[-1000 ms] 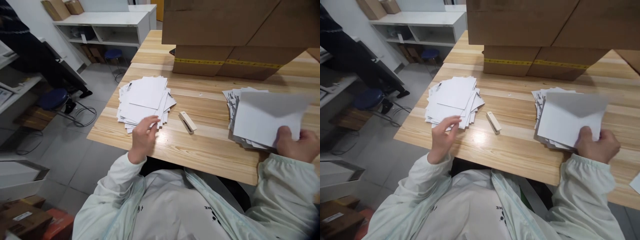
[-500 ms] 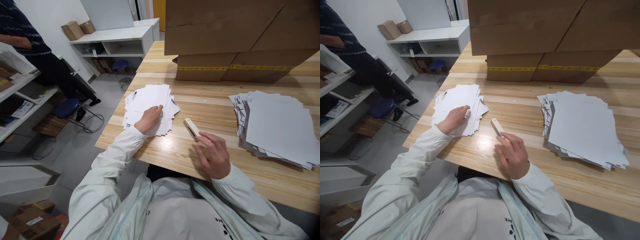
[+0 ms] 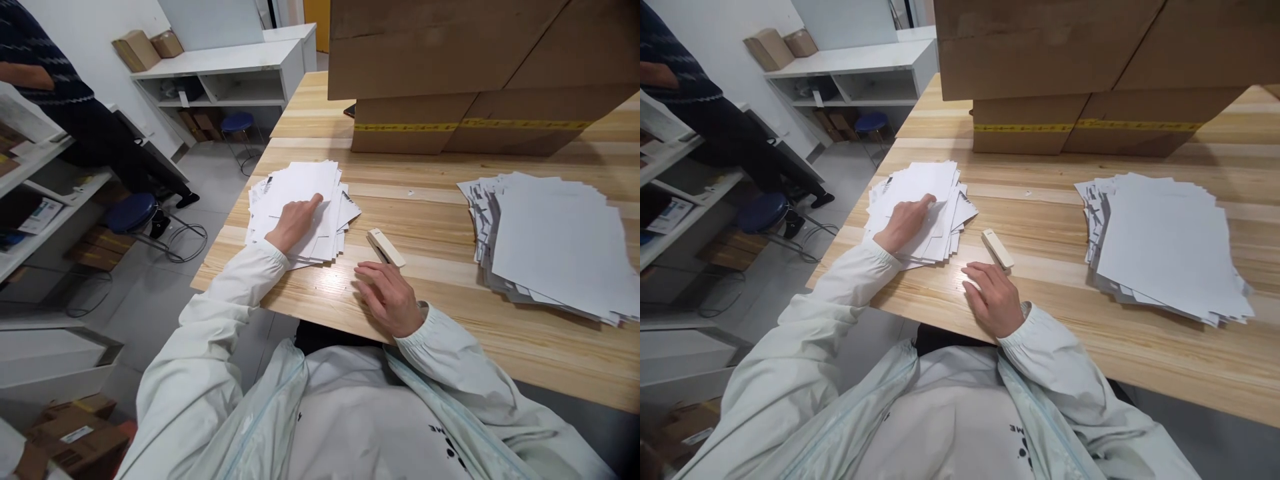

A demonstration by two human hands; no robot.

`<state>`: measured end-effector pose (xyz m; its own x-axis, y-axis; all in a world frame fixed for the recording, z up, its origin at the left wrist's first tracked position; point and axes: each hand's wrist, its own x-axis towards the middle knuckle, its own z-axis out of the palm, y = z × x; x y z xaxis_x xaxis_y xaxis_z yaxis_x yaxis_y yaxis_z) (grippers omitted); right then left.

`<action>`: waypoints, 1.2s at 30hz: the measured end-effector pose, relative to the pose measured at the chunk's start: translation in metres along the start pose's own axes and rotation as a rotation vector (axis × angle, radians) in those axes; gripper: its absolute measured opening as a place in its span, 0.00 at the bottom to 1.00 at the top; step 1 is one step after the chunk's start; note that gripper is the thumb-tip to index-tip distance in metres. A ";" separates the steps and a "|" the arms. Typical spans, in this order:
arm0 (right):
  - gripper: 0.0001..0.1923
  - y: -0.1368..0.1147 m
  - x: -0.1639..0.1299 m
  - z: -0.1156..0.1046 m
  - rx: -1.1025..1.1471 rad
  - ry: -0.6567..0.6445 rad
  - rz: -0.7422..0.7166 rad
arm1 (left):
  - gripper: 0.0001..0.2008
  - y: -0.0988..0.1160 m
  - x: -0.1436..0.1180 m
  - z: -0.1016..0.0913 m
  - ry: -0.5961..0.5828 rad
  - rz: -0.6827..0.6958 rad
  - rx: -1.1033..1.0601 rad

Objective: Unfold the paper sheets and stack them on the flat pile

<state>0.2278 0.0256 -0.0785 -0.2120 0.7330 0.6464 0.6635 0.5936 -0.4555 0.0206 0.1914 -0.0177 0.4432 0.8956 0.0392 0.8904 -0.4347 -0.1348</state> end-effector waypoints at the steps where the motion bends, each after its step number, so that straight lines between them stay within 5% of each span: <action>1: 0.14 0.001 0.000 0.000 0.000 0.003 0.006 | 0.25 -0.004 -0.006 -0.002 0.054 -0.021 -0.020; 7: 0.13 0.003 -0.001 -0.002 0.014 0.020 0.025 | 0.23 -0.021 -0.067 0.006 0.378 0.054 -0.068; 15: 0.12 0.003 -0.001 0.000 0.012 0.002 0.051 | 0.18 0.007 -0.102 0.037 0.292 -0.053 -0.308; 19: 0.12 0.005 -0.002 0.000 0.007 -0.010 0.059 | 0.23 0.025 -0.099 0.037 0.240 -0.132 -0.281; 36: 0.11 0.008 -0.005 0.001 0.018 -0.020 0.086 | 0.22 0.035 -0.100 0.030 0.101 -0.129 -0.172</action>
<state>0.2331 0.0269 -0.0856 -0.1693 0.7881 0.5918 0.6672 0.5336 -0.5197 0.0041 0.0896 -0.0560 0.3248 0.9345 0.1455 0.9412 -0.3346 0.0477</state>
